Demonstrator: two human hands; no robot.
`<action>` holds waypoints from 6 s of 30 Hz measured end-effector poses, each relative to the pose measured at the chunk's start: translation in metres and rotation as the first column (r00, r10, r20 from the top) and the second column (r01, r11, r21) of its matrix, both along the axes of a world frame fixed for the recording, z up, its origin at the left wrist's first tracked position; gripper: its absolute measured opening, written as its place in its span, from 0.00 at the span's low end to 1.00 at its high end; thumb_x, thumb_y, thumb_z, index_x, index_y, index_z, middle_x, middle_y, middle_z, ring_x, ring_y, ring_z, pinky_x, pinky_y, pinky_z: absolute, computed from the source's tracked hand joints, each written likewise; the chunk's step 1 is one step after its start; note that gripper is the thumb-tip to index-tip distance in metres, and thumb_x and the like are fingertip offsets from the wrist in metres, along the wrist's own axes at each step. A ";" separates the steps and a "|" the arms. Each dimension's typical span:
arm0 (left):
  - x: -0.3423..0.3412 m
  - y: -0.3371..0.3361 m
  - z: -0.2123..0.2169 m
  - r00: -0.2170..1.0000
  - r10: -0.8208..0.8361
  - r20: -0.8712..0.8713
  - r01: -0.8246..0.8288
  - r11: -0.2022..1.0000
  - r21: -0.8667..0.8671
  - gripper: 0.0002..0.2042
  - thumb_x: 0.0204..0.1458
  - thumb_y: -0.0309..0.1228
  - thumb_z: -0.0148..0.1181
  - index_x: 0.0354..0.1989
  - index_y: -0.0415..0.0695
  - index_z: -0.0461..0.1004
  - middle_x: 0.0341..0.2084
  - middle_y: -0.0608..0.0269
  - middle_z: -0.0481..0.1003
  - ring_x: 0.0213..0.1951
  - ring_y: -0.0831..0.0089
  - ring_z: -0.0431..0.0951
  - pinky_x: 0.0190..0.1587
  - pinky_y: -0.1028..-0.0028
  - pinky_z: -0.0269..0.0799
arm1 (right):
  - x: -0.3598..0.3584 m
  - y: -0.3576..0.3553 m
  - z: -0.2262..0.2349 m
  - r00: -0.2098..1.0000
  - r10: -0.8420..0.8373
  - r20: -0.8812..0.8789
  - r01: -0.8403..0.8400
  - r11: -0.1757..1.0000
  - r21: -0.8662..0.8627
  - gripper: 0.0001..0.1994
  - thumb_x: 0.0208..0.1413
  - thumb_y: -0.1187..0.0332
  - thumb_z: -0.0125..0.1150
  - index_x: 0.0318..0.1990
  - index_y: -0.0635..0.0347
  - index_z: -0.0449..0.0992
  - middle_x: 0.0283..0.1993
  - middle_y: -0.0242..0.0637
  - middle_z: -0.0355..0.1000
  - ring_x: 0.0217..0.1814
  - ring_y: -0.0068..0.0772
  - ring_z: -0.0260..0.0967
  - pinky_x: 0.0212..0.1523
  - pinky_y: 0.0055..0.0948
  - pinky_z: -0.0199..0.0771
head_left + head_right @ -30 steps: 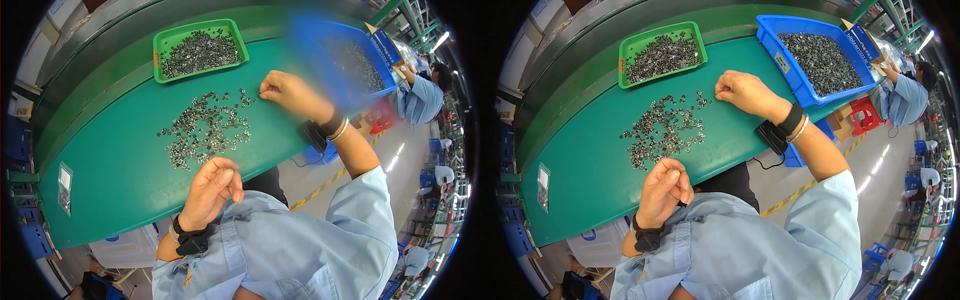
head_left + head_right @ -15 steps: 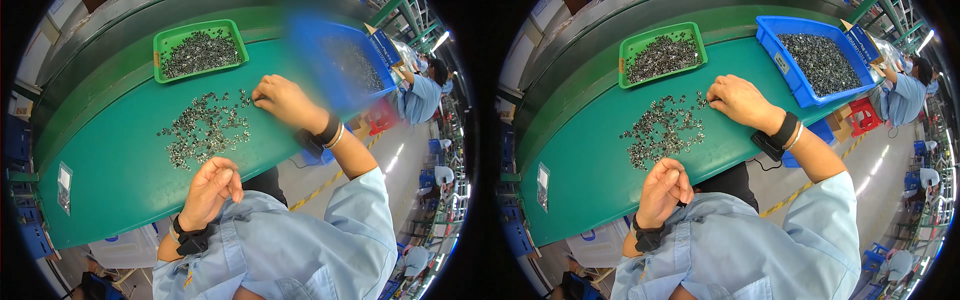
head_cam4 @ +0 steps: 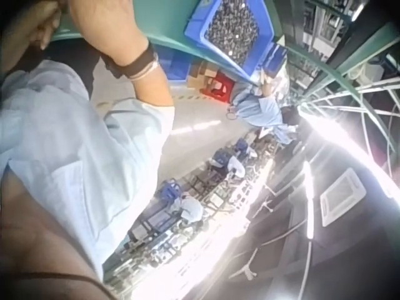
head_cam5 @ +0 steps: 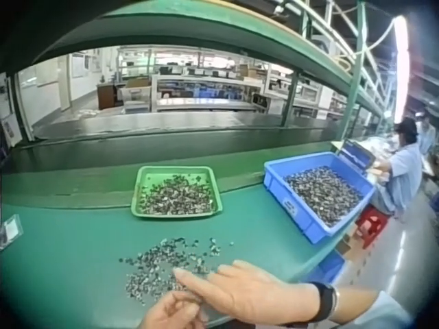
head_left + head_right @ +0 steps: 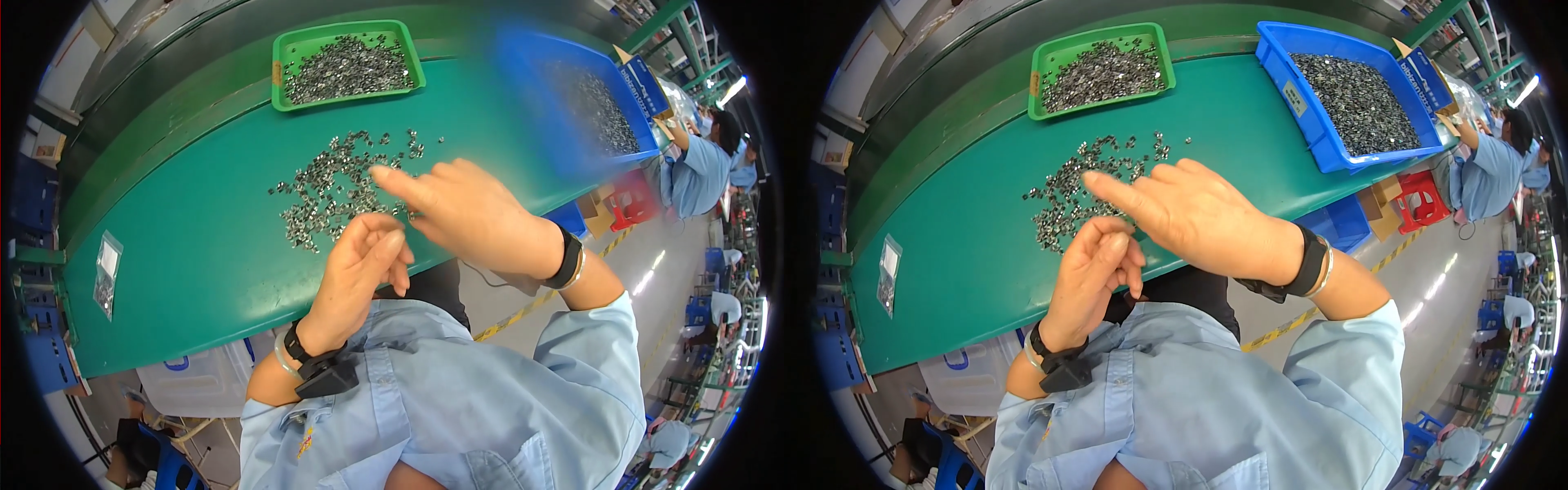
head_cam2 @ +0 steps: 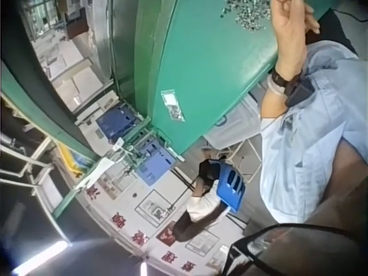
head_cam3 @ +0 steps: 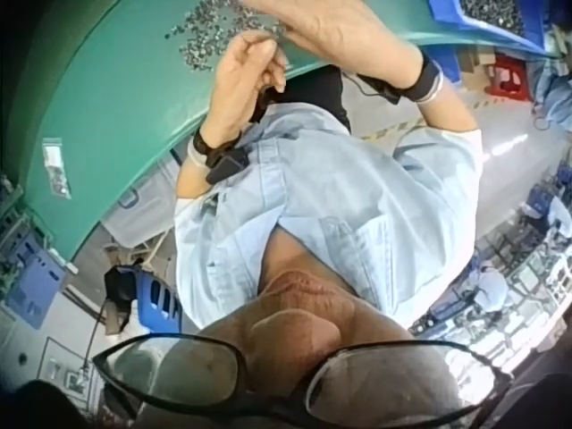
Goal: Sorting and inspecting small metal components on a workbench.
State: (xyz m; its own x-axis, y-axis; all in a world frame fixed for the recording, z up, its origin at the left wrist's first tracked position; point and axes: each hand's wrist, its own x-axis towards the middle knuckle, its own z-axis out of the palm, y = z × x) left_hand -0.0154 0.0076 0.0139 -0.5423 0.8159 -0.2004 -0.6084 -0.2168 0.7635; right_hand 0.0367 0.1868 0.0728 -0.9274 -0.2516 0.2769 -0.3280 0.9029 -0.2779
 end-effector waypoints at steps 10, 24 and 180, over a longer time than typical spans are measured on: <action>-0.001 -0.008 -0.004 0.994 -0.005 -0.107 0.009 0.999 0.042 0.08 0.59 0.33 0.50 0.39 0.40 0.68 0.28 0.62 0.73 0.24 0.78 0.72 0.27 0.78 0.69 | 0.008 -0.021 0.007 0.989 0.136 0.058 -0.142 0.982 0.123 0.31 0.43 0.74 0.61 0.59 0.53 0.61 0.31 0.30 0.71 0.29 0.34 0.66 0.29 0.30 0.62; 0.006 -0.010 -0.007 1.000 -0.008 0.026 0.005 0.996 0.094 0.09 0.59 0.32 0.50 0.40 0.38 0.67 0.27 0.60 0.74 0.23 0.77 0.73 0.25 0.77 0.69 | 0.025 -0.027 -0.035 0.967 -0.098 -0.233 0.014 0.941 -0.339 0.13 0.39 0.74 0.67 0.35 0.56 0.73 0.33 0.32 0.70 0.32 0.38 0.66 0.32 0.34 0.66; 0.019 -0.013 -0.015 0.999 0.007 0.031 -0.009 0.996 0.087 0.08 0.61 0.31 0.44 0.42 0.39 0.64 0.27 0.58 0.73 0.23 0.73 0.73 0.27 0.74 0.71 | 0.035 -0.026 -0.048 0.967 -0.071 -0.245 -0.048 0.892 -0.449 0.10 0.40 0.79 0.65 0.32 0.63 0.74 0.30 0.37 0.71 0.31 0.36 0.69 0.29 0.30 0.69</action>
State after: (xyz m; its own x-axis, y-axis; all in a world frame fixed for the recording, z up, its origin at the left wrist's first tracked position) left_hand 0.0036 -0.0053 -0.0010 -0.5435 0.8267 -0.1455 -0.6292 -0.2865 0.7225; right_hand 0.0722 0.1608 0.0249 -0.8152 -0.0350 0.5781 -0.4300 0.7052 -0.5637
